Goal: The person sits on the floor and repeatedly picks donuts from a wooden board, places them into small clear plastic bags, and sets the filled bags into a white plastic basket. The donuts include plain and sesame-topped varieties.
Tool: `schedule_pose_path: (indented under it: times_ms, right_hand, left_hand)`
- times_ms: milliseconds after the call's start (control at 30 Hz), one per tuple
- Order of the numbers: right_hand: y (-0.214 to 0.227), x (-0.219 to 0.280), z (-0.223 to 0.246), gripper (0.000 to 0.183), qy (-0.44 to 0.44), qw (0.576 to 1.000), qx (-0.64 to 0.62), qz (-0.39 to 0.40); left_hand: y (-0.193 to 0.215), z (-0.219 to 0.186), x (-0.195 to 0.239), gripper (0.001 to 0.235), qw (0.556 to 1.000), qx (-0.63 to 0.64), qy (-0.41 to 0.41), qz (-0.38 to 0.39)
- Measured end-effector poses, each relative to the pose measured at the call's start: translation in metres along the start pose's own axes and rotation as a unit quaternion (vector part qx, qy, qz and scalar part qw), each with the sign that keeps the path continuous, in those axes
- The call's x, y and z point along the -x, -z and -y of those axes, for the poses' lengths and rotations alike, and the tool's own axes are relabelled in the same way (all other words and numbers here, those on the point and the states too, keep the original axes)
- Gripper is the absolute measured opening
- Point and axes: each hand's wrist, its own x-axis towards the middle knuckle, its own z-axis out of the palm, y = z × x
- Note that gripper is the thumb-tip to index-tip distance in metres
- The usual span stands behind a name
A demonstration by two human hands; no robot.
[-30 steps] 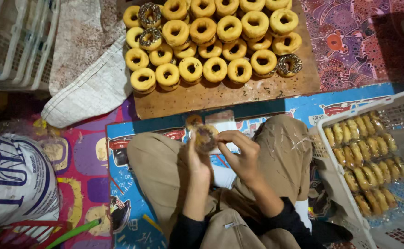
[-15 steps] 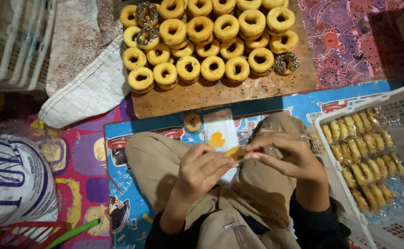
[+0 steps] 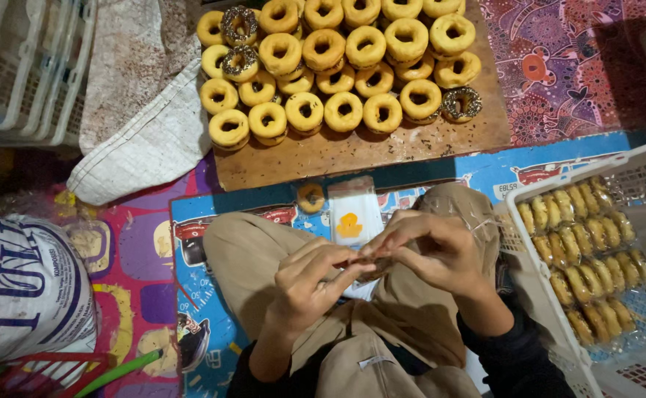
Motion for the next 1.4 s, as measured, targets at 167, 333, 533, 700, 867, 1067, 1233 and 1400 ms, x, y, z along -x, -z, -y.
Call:
schedule_pose_path:
  times_ms: [167, 333, 533, 700, 867, 1067, 1233, 1400]
  right_hand:
    - [-0.002, 0.005, 0.009, 0.018, 0.083, 0.985, 0.146, 0.049]
    - [0.004, 0.024, 0.004, 0.02, 0.227, 0.879, 0.417, 0.042]
    - [0.013, 0.074, -0.066, 0.03, 0.409, 0.655, 0.635, 0.014]
    - [0.097, 0.037, -0.105, 0.02, -0.048, 0.707, 0.678, -0.194]
    - [0.039, 0.016, -0.121, 0.062, -0.299, 0.883, 0.32, 0.168]
    - [-0.106, -0.009, -0.229, 0.012, -0.181, 0.957, -0.148, -0.169]
    - [-0.178, 0.084, -0.291, 0.02, -0.466, 0.83, -0.262, -0.16]
    - [-0.128, 0.1, -0.349, 0.025, -0.47, 0.882, -0.033, 0.011]
  left_hand:
    - [0.008, -0.006, 0.002, 0.019, 0.986, -0.101, -0.129, 0.025]
    - [0.001, -0.023, -0.006, 0.016, 0.998, 0.012, 0.037, -0.043]
    - [0.013, -0.032, -0.012, 0.017, 0.998, -0.059, 0.008, -0.023]
    - [0.023, -0.021, -0.004, 0.007, 0.967, -0.131, 0.21, -0.065]
    - [0.003, 0.029, -0.009, 0.014, 0.906, -0.04, 0.398, -0.137]
    - [0.02, 0.098, 0.046, 0.02, 0.84, -0.283, 0.428, -0.174]
    - [0.024, 0.118, 0.122, 0.02, 0.866, -0.201, 0.408, -0.208]
    - [0.018, 0.141, 0.151, 0.029, 0.799, -0.212, 0.534, -0.177]
